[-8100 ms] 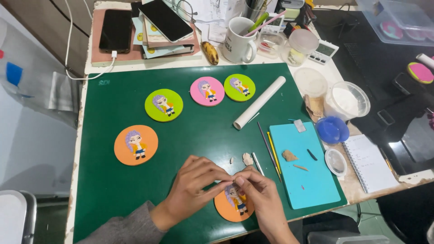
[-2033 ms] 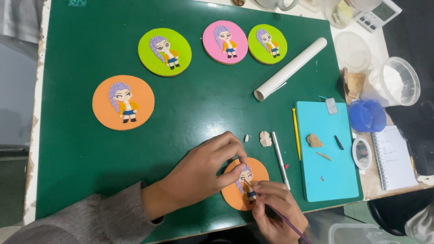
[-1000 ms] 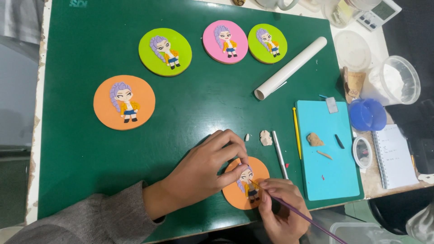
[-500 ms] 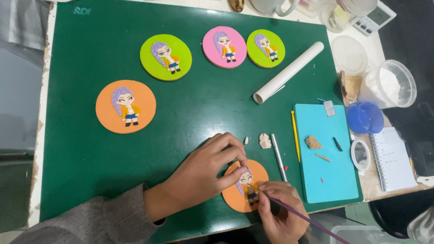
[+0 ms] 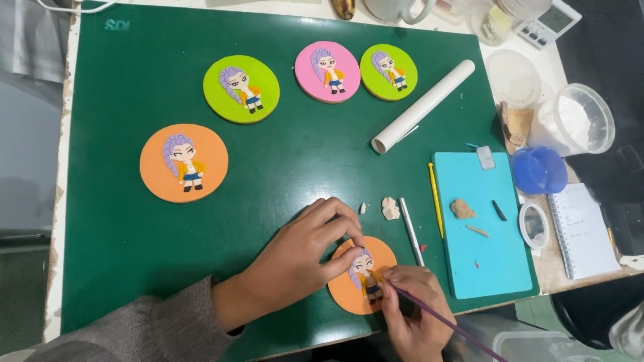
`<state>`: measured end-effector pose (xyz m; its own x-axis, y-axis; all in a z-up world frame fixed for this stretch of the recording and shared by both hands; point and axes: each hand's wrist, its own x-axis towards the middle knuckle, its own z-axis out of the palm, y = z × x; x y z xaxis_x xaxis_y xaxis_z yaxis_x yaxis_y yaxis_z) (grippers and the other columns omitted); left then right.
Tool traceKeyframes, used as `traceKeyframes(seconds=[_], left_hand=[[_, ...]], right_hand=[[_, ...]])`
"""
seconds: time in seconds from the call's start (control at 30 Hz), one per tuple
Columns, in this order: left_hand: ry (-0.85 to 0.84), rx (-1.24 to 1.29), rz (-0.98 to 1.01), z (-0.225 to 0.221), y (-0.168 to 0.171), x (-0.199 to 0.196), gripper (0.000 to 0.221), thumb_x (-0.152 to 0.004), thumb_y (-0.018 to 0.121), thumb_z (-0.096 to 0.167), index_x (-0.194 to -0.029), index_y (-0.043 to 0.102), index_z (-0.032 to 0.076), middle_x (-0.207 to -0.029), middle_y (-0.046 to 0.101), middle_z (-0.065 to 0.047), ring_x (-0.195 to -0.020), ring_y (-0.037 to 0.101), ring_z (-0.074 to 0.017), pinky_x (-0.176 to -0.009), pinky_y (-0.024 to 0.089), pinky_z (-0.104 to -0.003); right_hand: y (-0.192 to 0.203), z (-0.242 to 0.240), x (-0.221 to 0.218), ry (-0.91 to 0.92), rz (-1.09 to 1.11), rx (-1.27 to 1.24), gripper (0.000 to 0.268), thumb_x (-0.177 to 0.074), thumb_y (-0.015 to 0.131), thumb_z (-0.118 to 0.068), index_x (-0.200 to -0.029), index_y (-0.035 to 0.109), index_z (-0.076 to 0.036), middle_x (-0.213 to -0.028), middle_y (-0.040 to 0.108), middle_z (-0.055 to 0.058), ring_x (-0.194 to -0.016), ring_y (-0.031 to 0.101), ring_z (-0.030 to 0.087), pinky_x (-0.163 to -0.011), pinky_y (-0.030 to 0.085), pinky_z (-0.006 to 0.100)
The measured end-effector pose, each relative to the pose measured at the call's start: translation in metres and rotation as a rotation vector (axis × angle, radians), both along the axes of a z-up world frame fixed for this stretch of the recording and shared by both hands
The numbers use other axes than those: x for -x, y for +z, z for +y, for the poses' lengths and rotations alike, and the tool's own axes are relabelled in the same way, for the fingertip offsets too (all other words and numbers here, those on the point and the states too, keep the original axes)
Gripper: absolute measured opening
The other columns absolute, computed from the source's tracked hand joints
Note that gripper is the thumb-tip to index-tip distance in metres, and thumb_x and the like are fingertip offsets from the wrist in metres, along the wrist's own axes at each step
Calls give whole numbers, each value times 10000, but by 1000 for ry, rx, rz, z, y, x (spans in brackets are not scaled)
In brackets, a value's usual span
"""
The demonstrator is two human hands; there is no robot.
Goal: Using small tools to apply and shape tiny pieces of clay onto character figures on coasters.
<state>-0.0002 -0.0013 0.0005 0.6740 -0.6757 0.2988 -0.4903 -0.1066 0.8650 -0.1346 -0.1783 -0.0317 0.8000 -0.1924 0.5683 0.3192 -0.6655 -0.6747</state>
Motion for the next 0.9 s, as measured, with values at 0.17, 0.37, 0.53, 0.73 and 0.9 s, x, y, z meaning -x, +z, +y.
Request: traceKeyframes(seconds=[0.17,0.37,0.53,0.73,0.9], left_hand=[[-2,4,3,1,0,0,69,-962,663,138,-954,602,106,-1040,584,-29,-1008,595,-205,-857,486,-352],[-1,16,-8,1,3,1,69,-954,682,136,-955,613,130,-1031,584,-10,-996,594,-199,-877,481,-354],[-9,-21,49,4,5,-1,47,-967,655,184,-942,635,149,-1032,578,8,-1049,596,-195,-867,494,-369],[13,-13,125,4,-4,1,69,-976,657,202,-951,675,141,-984,549,16,-975,551,-174,-784,490,-359],[27,37,83,2,-6,1,52,-949,688,177,-928,711,135,-955,557,28,-942,551,-170,-782,484,-341]], right_hand=[[-3,-1,4,-102,0,35,98,-983,581,-78,-1035,605,2,-958,696,171,-862,732,281,-804,616,361],[21,6,-3,-327,143,33,339,-1075,444,-193,-1029,660,64,-892,603,167,-871,651,273,-726,462,322],[16,-15,-8,-423,171,248,258,-1060,616,-81,-1272,735,4,-952,628,117,-805,592,191,-696,459,316],[5,-37,-8,-473,231,461,237,-1018,780,-88,-1246,780,-24,-899,588,86,-827,480,288,-785,445,416],[31,-7,-16,-439,177,356,198,-988,787,-35,-1185,766,-32,-1025,628,101,-968,595,257,-965,440,419]])
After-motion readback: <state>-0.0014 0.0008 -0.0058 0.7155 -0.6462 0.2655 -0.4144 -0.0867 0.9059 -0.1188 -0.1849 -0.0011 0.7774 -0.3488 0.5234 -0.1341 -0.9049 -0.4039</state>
